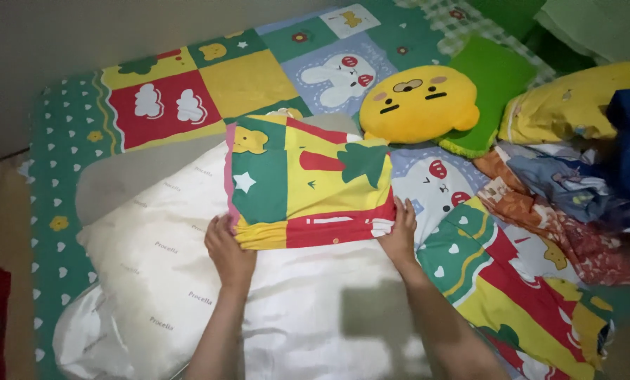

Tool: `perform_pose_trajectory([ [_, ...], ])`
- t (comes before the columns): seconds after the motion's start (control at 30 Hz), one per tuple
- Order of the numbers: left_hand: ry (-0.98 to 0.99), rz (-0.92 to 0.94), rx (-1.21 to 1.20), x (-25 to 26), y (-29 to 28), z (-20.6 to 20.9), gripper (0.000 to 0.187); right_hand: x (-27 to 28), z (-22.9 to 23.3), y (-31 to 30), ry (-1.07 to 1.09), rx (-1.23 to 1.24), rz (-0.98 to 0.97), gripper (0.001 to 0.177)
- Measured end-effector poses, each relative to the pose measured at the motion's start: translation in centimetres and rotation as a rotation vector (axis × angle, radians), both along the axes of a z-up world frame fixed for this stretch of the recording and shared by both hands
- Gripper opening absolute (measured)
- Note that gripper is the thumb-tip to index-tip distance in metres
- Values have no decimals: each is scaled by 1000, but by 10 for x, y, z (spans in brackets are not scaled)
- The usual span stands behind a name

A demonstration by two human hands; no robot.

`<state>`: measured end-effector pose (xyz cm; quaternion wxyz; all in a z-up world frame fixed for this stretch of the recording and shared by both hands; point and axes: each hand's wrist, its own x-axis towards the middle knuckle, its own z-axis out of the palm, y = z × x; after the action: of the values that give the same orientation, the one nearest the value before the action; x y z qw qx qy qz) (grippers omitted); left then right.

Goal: Putting a pillowcase onto a pillow on a bed.

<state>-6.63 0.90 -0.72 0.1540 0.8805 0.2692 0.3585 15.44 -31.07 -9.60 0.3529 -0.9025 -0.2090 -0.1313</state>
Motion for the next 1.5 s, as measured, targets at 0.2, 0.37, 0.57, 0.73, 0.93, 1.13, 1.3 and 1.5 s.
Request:
perform_pose_trajectory([
  [0.2,-266,-255,-611,5,54,-70,101,35,-66,-21,501,413,189,123],
  [0.37,-164,-394,-1008,9,67,-97,93,34,-71,-29,615,520,277,99],
  [0.57,-102,-389,-1190,12,60,-122,71,23,-74,-37,767,547,133,81],
  [0.73,-269,-495,-1131,5,50,-163,50,-5,-76,-57,641,686,149,51],
  [0.93,-5,-282,-673,0,22,-143,37,-34,-66,-76,602,583,-71,40],
  [1.13,-40,-71,-687,-5,9,-122,37,-40,-68,-80,549,390,-232,30],
  [1.3,-133,-17,-721,-11,2,-84,46,-33,-43,-69,162,454,-174,32],
  [1.5,-281,-221,-418,-3,-13,-11,85,-7,-35,-59,360,671,28,71],
])
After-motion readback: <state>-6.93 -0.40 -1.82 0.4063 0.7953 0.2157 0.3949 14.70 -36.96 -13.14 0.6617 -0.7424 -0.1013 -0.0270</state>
